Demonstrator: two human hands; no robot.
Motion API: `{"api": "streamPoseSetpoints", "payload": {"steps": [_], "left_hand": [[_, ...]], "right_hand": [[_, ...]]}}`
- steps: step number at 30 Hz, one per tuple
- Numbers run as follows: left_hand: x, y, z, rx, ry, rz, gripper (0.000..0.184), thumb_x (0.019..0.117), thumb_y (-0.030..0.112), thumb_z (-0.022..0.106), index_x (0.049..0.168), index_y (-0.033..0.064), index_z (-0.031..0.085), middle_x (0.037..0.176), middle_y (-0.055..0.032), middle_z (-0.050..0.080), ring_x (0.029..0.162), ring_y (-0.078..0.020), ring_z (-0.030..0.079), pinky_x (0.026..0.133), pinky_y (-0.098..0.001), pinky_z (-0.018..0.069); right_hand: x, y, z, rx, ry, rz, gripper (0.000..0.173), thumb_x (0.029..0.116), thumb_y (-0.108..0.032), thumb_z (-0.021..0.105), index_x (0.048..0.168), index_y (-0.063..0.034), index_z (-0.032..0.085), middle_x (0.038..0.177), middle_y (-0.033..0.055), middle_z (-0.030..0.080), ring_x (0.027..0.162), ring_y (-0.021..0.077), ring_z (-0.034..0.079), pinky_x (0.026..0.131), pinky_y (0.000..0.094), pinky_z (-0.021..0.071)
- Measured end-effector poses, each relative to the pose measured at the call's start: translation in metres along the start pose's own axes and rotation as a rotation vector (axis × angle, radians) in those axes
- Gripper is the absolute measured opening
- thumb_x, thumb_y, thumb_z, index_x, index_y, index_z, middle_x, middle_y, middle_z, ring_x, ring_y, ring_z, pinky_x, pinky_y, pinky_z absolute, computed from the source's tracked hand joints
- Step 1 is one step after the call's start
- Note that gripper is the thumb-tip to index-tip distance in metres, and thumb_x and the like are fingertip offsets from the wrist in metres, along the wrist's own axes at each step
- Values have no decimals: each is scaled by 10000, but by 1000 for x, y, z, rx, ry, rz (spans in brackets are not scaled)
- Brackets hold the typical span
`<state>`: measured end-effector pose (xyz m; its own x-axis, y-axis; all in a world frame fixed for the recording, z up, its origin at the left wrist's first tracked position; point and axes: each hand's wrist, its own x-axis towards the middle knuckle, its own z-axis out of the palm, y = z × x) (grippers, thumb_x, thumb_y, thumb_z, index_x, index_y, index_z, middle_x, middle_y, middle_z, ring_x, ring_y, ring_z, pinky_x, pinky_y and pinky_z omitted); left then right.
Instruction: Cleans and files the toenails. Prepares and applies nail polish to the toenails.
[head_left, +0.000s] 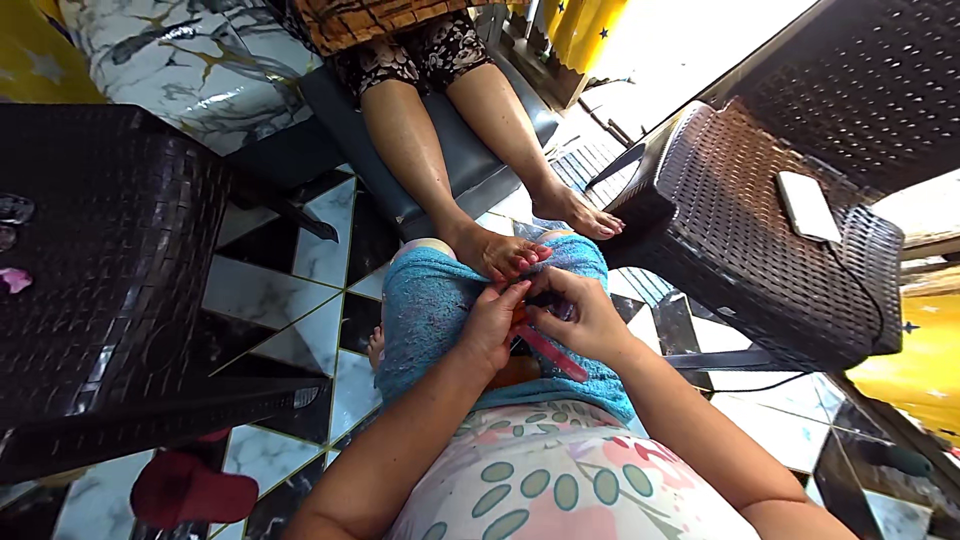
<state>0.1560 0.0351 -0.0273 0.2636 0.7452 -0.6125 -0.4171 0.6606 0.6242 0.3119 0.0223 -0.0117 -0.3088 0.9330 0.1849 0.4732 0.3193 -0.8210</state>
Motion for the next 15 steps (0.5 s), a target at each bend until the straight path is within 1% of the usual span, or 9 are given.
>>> {"api": "streamPoseSetpoints", "payload": {"steps": [2,5,7,9,10,12,15], "left_hand": [[3,-1,0,-27,6,-31,139,1029,156,603,1123,53,599,853,-53,656,665,-91,613,609,-212,522],[8,-3,2,-115,-67,-105,159,1041,173,579,1143,62,631,885,-58,679,563,-52,563,499,-157,464],[12,-4,7,-170,-117,-140,173,1056,204,555,1164,88,625,940,-61,689,554,-41,550,480,-149,441],[15,-5,11,-226,-126,-155,173,1069,237,534,1170,113,600,999,-52,690,561,-32,543,487,-147,437],[16,-6,14,-257,-114,-155,175,1067,244,538,1166,115,601,995,-49,695,556,-31,546,485,-145,443],[18,-6,16,-302,-91,-151,158,1063,247,544,1127,117,607,946,-41,683,546,-39,541,484,-151,449],[20,-6,17,-315,-68,-157,142,1055,232,558,1088,106,613,911,-37,669,535,-47,529,478,-157,448]], "right_hand": [[-1,-2,-8,93,34,15,111,871,-167,660,942,-83,675,829,-18,681,727,44,646,640,243,556],[4,-2,-26,173,121,8,113,852,-130,666,958,-91,664,851,-32,690,732,45,662,647,244,583],[12,2,-35,172,175,10,132,842,-115,657,971,-88,650,866,-25,684,754,51,664,666,248,585],[22,10,-38,190,197,33,150,848,-102,655,994,-73,646,905,3,692,786,74,671,689,263,585],[26,14,-38,199,198,45,149,854,-94,655,1001,-70,640,914,14,693,789,83,671,691,267,582],[33,18,-36,200,196,58,146,869,-79,657,1012,-68,630,929,31,709,801,101,688,699,277,591],[36,21,-33,172,189,52,145,877,-94,662,1019,-70,639,944,31,710,829,111,692,720,289,595]]}}
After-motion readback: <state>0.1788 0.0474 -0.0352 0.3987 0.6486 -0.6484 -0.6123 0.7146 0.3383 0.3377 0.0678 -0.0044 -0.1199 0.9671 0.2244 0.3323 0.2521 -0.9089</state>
